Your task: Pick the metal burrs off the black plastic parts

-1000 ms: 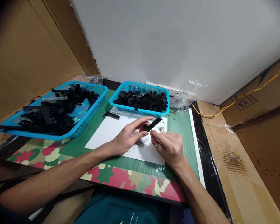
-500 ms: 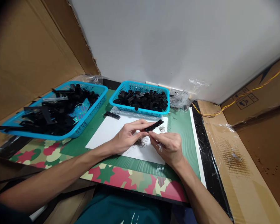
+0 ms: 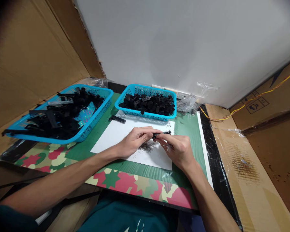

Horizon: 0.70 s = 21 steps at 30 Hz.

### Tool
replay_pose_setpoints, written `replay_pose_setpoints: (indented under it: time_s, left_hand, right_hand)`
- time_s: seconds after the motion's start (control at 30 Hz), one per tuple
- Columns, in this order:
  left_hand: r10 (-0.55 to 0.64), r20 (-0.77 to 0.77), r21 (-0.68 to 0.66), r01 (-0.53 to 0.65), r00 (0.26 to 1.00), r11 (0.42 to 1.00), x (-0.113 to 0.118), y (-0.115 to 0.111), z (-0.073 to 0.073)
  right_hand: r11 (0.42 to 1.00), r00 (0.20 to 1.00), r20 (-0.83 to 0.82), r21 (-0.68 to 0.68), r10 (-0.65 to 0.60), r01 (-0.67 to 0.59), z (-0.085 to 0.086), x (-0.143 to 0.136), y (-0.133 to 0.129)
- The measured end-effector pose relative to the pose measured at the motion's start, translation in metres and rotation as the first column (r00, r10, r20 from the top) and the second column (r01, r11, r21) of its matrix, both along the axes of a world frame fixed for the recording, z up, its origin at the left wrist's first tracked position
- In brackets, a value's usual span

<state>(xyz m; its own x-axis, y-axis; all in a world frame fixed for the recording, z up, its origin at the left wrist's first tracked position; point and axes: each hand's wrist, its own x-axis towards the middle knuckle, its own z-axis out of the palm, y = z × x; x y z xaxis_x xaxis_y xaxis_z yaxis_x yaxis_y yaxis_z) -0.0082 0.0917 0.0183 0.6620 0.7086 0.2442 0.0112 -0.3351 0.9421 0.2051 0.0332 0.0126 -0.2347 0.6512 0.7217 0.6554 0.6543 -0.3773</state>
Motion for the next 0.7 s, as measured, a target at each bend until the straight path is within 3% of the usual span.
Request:
replay_pose_setpoints:
  time_s: [0.2, 0.43, 0.7]
  left_hand:
    - [-0.035, -0.044, 0.011, 0.035, 0.998, 0.999, 0.0, 0.0, 0.0]
    - [0.137, -0.092, 0.158, -0.121, 0.986, 0.98, -0.001, -0.001, 0.002]
    - [0.156, 0.0, 0.24, -0.151, 0.988, 0.959, 0.001, -0.002, -0.006]
  right_hand:
    - [0.998, 1.0, 0.028, -0.057, 0.014, -0.013, -0.001, 0.005, 0.0]
    - [1.0, 0.994, 0.105, -0.012, -0.018, 0.02, -0.006, 0.012, 0.001]
    - [0.997, 0.972, 0.226, 0.045, -0.068, 0.06, -0.013, 0.015, 0.0]
